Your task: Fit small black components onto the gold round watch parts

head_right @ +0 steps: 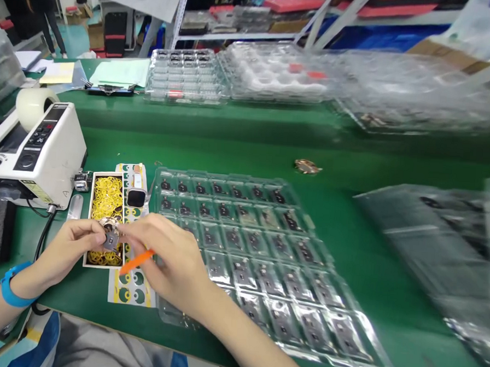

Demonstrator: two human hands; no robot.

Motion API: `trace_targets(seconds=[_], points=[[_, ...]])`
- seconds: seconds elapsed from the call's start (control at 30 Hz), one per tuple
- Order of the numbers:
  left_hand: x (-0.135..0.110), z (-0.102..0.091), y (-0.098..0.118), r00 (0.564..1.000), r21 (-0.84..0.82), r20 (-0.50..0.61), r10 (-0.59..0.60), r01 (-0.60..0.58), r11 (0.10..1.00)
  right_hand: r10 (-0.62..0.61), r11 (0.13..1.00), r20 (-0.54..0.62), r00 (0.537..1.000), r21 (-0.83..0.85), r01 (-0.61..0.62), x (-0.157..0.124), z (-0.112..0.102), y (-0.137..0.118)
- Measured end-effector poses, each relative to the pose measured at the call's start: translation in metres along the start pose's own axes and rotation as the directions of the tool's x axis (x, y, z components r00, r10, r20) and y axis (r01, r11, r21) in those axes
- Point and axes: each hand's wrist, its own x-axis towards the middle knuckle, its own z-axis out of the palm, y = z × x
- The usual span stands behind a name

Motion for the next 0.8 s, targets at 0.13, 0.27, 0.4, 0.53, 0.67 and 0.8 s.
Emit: trace_targets(seconds=[0.13,0.27,0.4,0.53,0.67,0.8], points=[[0.000,0.000,-0.001,0.998,-0.090,0.049,-0.051,0.055,0.994,-0.274,0.914,0.048,0.961,-0.299,0.275,-0.002,0.000,0.006],[-0.001,0.001,-0.002,0.991,-0.134,0.128,0.028,-0.010,0.991,-0.064,0.993,-0.097,0.993,-0.101,0.055,-0.003,0.003,0.000],[-0.002,0.001,-0.008,0.970,-0.078,0.194,0.143,-0.131,0.988,0.359,0.910,-0.093,0.929,0.256,-0.326,-0.003,0.006,-0.002],[-0.004,0.001,-0.013,0.961,0.073,0.205,0.187,-0.205,0.976,0.565,0.719,0.065,0.822,0.449,-0.530,-0.001,0.010,0.002],[-0.007,0.001,-0.013,0.966,0.216,0.207,0.157,-0.201,0.955,0.620,0.668,0.105,0.778,0.449,-0.593,0.001,0.010,0.002],[-0.008,0.000,-0.013,0.969,0.283,0.209,0.132,-0.189,0.940,0.632,0.663,0.127,0.764,0.422,-0.619,0.004,0.007,-0.001]])
